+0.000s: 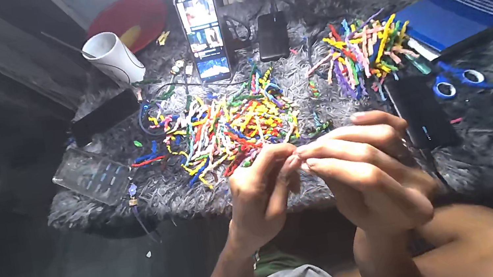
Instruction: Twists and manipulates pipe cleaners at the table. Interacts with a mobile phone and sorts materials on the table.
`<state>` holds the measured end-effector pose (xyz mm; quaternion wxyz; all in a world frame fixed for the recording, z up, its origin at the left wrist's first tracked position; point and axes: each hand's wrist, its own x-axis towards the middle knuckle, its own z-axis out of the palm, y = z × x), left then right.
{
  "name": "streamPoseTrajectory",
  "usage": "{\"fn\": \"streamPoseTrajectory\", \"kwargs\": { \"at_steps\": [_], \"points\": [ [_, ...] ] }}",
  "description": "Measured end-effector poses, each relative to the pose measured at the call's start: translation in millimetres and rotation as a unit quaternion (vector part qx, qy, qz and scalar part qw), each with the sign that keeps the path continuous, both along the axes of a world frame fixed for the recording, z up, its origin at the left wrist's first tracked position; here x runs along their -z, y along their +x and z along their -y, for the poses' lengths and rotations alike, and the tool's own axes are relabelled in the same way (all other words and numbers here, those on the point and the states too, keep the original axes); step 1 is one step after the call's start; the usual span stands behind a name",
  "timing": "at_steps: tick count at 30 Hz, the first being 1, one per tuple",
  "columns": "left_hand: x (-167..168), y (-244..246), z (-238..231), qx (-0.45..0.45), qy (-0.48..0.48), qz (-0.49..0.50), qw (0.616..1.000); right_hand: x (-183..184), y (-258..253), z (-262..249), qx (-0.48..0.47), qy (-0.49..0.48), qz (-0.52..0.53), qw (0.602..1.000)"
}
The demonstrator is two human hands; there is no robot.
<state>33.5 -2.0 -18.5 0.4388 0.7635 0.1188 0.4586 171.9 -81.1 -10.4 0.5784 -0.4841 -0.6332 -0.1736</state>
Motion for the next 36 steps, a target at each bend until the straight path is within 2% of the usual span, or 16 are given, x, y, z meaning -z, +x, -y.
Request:
{"fn": "streamPoseTrajectory", "kwargs": {
  "at_steps": [2,4,7,10,12,15,18,20,22,24,26,29,31,33,36],
  "points": [
    [-2,2,6,0.118,-0.163,0.075,0.977,8,-5,-1,0.019,0.042,-0.003,0.999],
    [-5,2,9,0.200,-0.278,0.151,0.927,11,-12,-3,0.024,0.068,-0.014,0.997],
    [-6,1,13,0.279,-0.354,0.213,0.867,12,-16,-6,-0.009,0.057,-0.094,0.994],
    [2,-1,4,0.359,-0.297,0.187,0.865,10,-13,-9,-0.163,0.043,-0.224,0.960],
    [6,-8,-10,0.351,-0.200,0.118,0.907,7,-9,-6,-0.248,0.010,-0.271,0.930],
    [2,-26,-29,0.272,-0.054,0.001,0.961,5,-4,0,-0.230,-0.040,-0.224,0.946],
    [-2,-33,-32,0.117,0.041,-0.036,0.992,4,-11,2,-0.154,-0.042,-0.144,0.977],
    [-1,-32,-26,0.037,0.048,-0.047,0.997,5,-15,0,-0.122,-0.030,-0.103,0.987],
    [1,-29,-19,0.017,0.027,-0.050,0.998,6,-15,-2,-0.110,-0.018,-0.088,0.990],
    [2,-25,-13,0.063,-0.060,0.008,0.996,8,-13,-4,-0.107,-0.012,-0.090,0.990],
    [-1,-23,-9,0.126,-0.155,0.079,0.977,9,-12,-7,-0.139,-0.016,-0.128,0.982],
    [5,-26,-13,0.268,-0.208,0.113,0.934,9,-9,-13,-0.223,-0.025,-0.241,0.944],
    [9,-28,-20,0.320,-0.159,0.046,0.933,10,-3,-14,-0.257,-0.033,-0.272,0.927],
    [6,-30,-29,0.311,-0.082,-0.047,0.946,12,-2,-12,-0.240,-0.045,-0.239,0.940],
    [3,-36,-37,0.169,0.021,-0.126,0.977,11,-6,-6,-0.142,-0.055,-0.126,0.980]
  ]
}}
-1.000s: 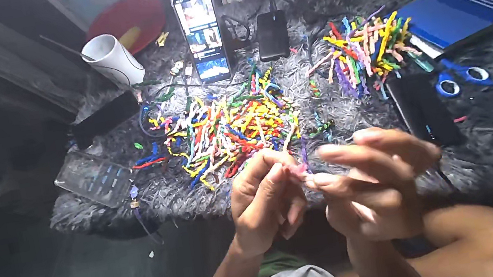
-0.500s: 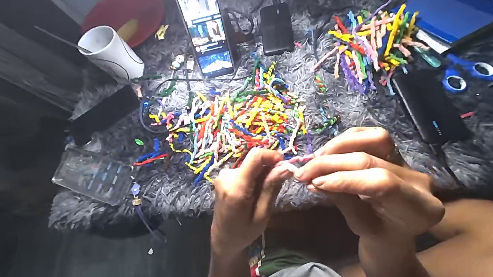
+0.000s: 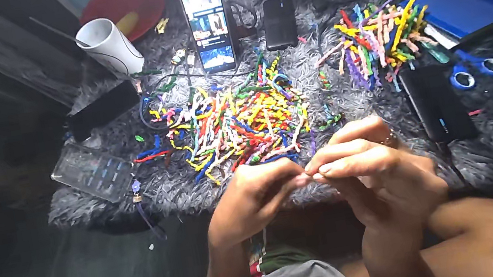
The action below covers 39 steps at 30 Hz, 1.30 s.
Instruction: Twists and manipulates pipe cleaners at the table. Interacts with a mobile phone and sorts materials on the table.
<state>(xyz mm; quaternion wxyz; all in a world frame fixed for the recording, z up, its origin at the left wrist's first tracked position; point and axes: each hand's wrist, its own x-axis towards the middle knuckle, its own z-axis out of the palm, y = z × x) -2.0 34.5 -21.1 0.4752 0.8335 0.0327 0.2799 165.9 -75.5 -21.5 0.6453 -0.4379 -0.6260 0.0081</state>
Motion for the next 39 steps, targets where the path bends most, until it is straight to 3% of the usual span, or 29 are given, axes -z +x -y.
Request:
{"fn": "streamPoseTrajectory", "kwargs": {
  "at_steps": [2,4,7,9,11,13,15,18,21,23,25,28,30,33,36,39],
  "points": [
    [1,0,3,-0.108,0.027,0.019,0.994,-3,-2,4,0.041,0.003,0.041,0.998],
    [2,3,11,-0.144,-0.029,0.064,0.987,-6,-2,8,0.044,0.012,0.031,0.998],
    [1,8,30,-0.059,-0.206,0.178,0.960,-11,1,14,0.007,0.027,-0.019,0.999],
    [2,10,35,0.038,-0.268,0.223,0.937,-13,4,14,-0.031,0.035,-0.062,0.997],
    [5,8,29,0.136,-0.244,0.200,0.939,-13,9,15,-0.058,0.034,-0.090,0.994],
    [2,6,20,0.184,-0.161,0.132,0.961,-12,11,16,-0.062,0.026,-0.080,0.995],
    [-2,4,13,0.133,-0.053,0.067,0.987,-11,6,19,-0.023,0.018,-0.044,0.999],
    [0,1,9,-0.053,0.036,0.027,0.998,-11,1,22,0.066,0.005,0.019,0.998],
    [6,8,15,-0.145,-0.062,0.096,0.983,-11,4,18,0.078,0.006,0.026,0.997],
    [6,15,24,-0.096,-0.193,0.171,0.961,-9,10,14,0.050,0.009,-0.004,0.999],
    [9,14,26,0.016,-0.272,0.203,0.941,-7,19,9,0.014,0.012,-0.044,0.999],
    [15,9,12,0.141,-0.172,0.120,0.967,-3,32,6,-0.018,0.013,-0.074,0.997],
    [11,9,6,0.098,-0.037,0.038,0.994,-3,32,7,-0.020,0.006,-0.069,0.997],
    [12,8,8,-0.079,0.084,-0.026,0.993,-4,22,13,0.011,-0.005,-0.032,0.999],
    [13,5,6,-0.192,0.050,0.016,0.980,-8,21,18,0.031,-0.023,0.024,0.999],
    [10,6,9,-0.182,-0.106,0.126,0.969,-9,23,17,0.019,-0.034,0.023,0.999]
  ]
}}
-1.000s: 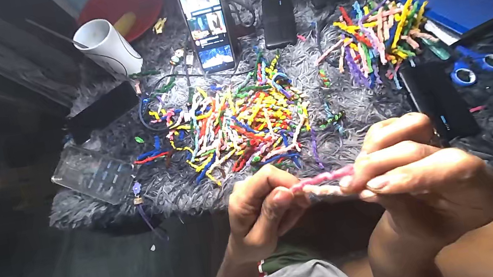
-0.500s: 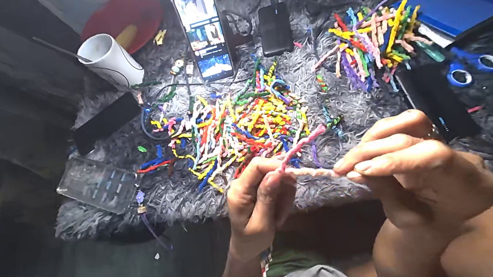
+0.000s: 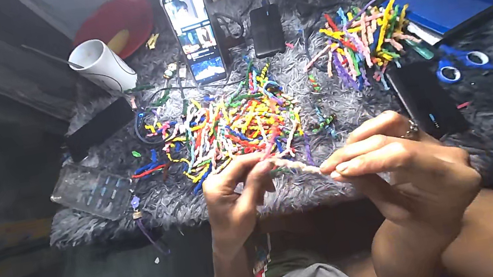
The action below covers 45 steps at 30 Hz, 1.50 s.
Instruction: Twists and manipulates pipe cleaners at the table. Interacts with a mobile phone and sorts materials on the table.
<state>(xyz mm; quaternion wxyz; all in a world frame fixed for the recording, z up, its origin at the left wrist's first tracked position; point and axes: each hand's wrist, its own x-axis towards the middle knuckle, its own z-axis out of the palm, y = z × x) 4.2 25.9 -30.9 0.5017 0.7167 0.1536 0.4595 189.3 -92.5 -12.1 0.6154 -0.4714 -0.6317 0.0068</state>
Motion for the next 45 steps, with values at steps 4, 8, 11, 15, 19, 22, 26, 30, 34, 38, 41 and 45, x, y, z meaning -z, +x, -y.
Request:
{"fn": "streamPoseTrajectory", "kwargs": {
  "at_steps": [4,8,11,15,19,22,26,30,34,38,41,45],
  "points": [
    [2,2,7,0.142,-0.081,0.122,0.979,4,10,-10,-0.038,0.019,-0.081,0.996],
    [4,-4,-7,0.250,0.075,-0.046,0.964,4,19,-12,-0.010,0.041,-0.114,0.993],
    [8,3,-3,0.083,0.196,-0.172,0.962,4,13,-8,-0.029,0.027,-0.098,0.994],
    [12,12,1,-0.056,0.089,-0.123,0.987,1,7,0,-0.049,0.017,-0.058,0.997],
    [5,13,8,0.038,-0.104,0.074,0.991,3,23,-3,-0.028,0.010,-0.062,0.998],
    [6,12,9,0.103,-0.131,0.166,0.972,10,30,-11,-0.014,0.022,-0.093,0.995],
    [12,2,1,0.271,-0.141,0.134,0.943,14,34,-18,-0.046,0.036,-0.125,0.990],
    [7,-3,-11,0.314,-0.017,-0.077,0.946,11,34,-15,-0.098,0.035,-0.133,0.986],
    [10,3,-8,0.139,0.030,-0.142,0.980,7,30,-7,-0.109,0.012,-0.113,0.988],
    [11,16,3,0.028,-0.107,0.061,0.992,6,28,-3,-0.120,0.008,-0.095,0.988],
    [10,17,8,0.101,-0.201,0.219,0.949,9,31,-8,-0.125,0.002,-0.094,0.988],
    [10,3,6,0.309,-0.189,0.191,0.912,19,39,-17,-0.133,0.013,-0.155,0.979]
  ]
}}
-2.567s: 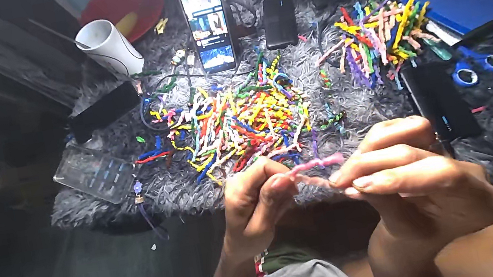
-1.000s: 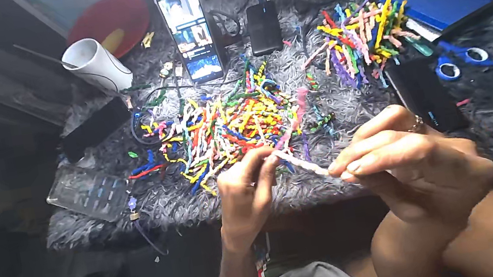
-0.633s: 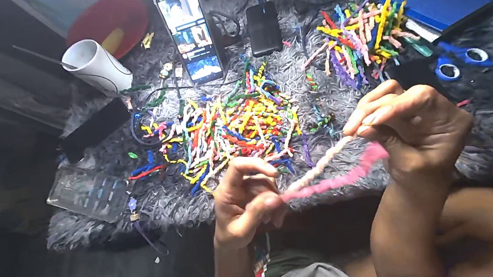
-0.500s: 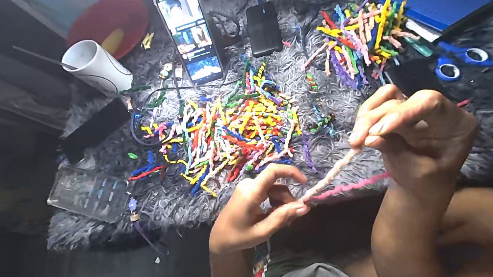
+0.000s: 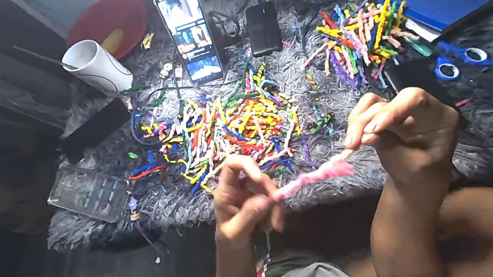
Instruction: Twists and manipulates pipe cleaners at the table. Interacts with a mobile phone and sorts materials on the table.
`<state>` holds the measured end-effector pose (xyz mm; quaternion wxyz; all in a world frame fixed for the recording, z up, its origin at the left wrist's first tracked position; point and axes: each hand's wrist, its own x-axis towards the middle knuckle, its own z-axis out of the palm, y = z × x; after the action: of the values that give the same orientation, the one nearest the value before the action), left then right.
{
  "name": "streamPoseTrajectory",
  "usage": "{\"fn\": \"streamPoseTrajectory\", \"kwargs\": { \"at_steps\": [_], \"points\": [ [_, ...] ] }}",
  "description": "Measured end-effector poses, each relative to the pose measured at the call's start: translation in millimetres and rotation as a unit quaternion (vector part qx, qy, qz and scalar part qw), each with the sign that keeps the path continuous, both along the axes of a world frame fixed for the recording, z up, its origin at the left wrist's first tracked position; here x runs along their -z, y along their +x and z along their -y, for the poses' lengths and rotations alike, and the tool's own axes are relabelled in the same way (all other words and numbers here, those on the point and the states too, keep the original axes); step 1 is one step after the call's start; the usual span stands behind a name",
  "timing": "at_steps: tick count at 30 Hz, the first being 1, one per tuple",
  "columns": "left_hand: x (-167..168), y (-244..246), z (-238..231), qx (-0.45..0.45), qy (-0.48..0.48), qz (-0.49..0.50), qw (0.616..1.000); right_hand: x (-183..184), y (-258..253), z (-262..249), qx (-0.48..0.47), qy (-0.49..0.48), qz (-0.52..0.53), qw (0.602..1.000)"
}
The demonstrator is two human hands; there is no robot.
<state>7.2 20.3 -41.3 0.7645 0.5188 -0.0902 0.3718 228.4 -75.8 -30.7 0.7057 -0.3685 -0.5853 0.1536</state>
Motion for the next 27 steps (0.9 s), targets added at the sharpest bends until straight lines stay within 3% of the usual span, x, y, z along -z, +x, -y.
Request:
{"fn": "streamPoseTrajectory", "kwargs": {
  "at_steps": [3,5,7,9,14,16,18,20,22,25,27],
  "points": [
    [-6,-8,-13,0.085,0.221,-0.141,0.961,0,1,-1,-0.006,0.012,-0.030,0.999],
    [-10,-8,-23,0.057,0.353,-0.239,0.903,-3,-2,3,0.000,0.006,-0.009,1.000],
    [-11,-11,-27,-0.019,0.416,-0.306,0.856,-7,-5,8,0.013,0.000,0.025,1.000],
    [-12,-13,-27,-0.107,0.397,-0.326,0.851,-10,-7,14,0.016,0.002,0.042,0.999],
    [-8,5,-11,-0.250,0.134,-0.190,0.940,-13,-8,23,-0.001,-0.011,0.055,0.998],
    [-5,10,-5,-0.206,0.020,-0.093,0.974,-11,-5,22,0.007,-0.021,0.045,0.999],
    [0,8,-5,-0.068,-0.050,-0.021,0.996,-9,-1,18,0.016,-0.025,0.008,1.000],
    [7,4,-8,0.076,-0.035,-0.022,0.996,-6,3,12,0.016,-0.015,-0.030,0.999],
    [8,3,-12,0.152,0.075,-0.082,0.982,-5,2,8,0.013,-0.001,-0.055,0.998],
    [-1,4,-23,0.098,0.306,-0.192,0.927,-9,-5,14,0.022,0.001,-0.038,0.999],
    [-1,2,-26,-0.012,0.355,-0.255,0.899,-14,-7,23,0.042,0.002,-0.001,0.999]
  ]
}}
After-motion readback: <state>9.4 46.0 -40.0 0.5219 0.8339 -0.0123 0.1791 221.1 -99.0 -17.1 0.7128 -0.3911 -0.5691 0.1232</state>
